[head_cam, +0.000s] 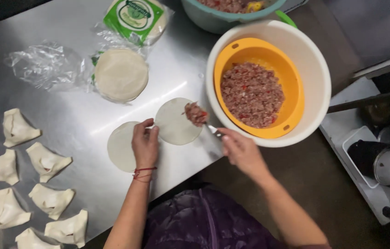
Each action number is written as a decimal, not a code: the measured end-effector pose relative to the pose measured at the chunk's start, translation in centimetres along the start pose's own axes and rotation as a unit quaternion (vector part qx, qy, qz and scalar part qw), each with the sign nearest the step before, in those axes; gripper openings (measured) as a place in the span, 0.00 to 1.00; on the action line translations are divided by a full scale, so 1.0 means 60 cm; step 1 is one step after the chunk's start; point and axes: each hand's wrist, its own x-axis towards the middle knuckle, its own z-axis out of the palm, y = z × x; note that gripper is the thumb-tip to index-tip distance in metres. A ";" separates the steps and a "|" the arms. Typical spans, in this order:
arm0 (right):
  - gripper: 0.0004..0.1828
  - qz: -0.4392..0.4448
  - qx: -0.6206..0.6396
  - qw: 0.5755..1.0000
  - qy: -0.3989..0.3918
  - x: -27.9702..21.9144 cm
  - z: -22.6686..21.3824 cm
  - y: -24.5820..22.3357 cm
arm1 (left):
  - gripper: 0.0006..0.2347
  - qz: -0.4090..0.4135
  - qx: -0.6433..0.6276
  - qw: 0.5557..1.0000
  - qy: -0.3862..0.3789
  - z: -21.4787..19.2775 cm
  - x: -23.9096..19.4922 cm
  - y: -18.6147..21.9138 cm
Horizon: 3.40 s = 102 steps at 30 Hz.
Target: The person scoops a meat filling onto round dough wrappers, folds them into triangular samosas, and places them on a metal countertop. The person repeats this process multiple times, handling the dough and filling by hand and with a spoon.
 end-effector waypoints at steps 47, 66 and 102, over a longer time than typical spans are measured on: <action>0.17 -0.226 -0.434 0.864 0.121 0.086 -0.126 -0.059 | 0.22 0.302 0.245 0.909 -0.149 0.178 -0.013 0.250; 0.20 -0.021 0.032 0.999 0.017 0.027 -0.195 -0.026 | 0.21 0.338 0.175 0.921 -0.086 0.119 0.061 0.192; 0.15 -0.232 -0.612 0.689 0.312 -0.034 -0.115 -0.100 | 0.16 0.099 0.208 0.972 -0.049 0.047 -0.005 0.034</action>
